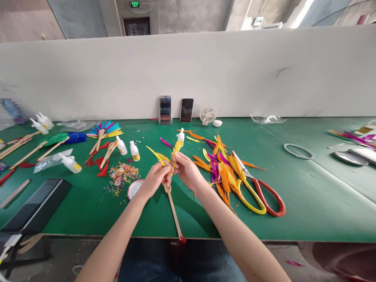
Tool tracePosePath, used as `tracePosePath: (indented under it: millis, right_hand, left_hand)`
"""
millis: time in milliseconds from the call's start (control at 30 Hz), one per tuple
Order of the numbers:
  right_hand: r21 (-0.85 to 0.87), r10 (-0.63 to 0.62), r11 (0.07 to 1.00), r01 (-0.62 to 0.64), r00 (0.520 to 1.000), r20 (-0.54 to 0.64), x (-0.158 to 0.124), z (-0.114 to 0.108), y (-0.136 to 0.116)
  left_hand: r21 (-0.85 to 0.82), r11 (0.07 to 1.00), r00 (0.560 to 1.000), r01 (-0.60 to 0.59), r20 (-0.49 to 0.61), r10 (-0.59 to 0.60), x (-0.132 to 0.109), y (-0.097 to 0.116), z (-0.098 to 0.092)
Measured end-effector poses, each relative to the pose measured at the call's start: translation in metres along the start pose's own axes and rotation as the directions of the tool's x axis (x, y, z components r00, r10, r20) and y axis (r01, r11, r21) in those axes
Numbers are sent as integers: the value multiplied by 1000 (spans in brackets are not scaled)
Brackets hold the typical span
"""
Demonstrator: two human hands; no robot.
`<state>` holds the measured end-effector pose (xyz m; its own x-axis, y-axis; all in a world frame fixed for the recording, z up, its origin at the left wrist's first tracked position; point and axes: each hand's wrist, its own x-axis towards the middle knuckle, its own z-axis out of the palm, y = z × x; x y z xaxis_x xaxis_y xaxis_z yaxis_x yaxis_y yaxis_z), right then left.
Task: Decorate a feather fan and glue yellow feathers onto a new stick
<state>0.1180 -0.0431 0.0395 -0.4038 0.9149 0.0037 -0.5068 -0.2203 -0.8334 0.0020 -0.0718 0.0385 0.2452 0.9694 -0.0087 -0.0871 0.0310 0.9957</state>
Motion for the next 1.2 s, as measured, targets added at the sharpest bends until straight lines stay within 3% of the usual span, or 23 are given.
tracePosePath:
  millis: [200,333,567,667,867,1000,1200]
  right_hand:
    - [-29,-67,997,65,995,-71,1,1,-1]
    - [-135,-121,985,105,986,-117,2,0,-1]
    - [-283,-191,947,154,975,-109,3,-2,2]
    - [-300,-203,941,157,971,-126,3,-1,4]
    - [-191,-265,958,216,919,-293,8,-9,0]
    - [-212,-229,959,186,953,-200,7,-8,-2]
    - [-421,-91,904,71,995,-27,-1,3,1]
  left_hand:
    - [3,1000,999,-4,-39,5,3,-5,0]
    - [1,1000,999,11,-36,-11,2,-3,0]
    - [77,997,999,12,-35,-10,1,-1,0]
    - [62,998,999,5,-41,-3,2,0,0]
    - [90,996,1000,14,9,-15,1,-3,-1]
    - [86,995,999,46,-6,-46,2,-3,0]
    - [238,968,990,82,96,-107,1,0,2]
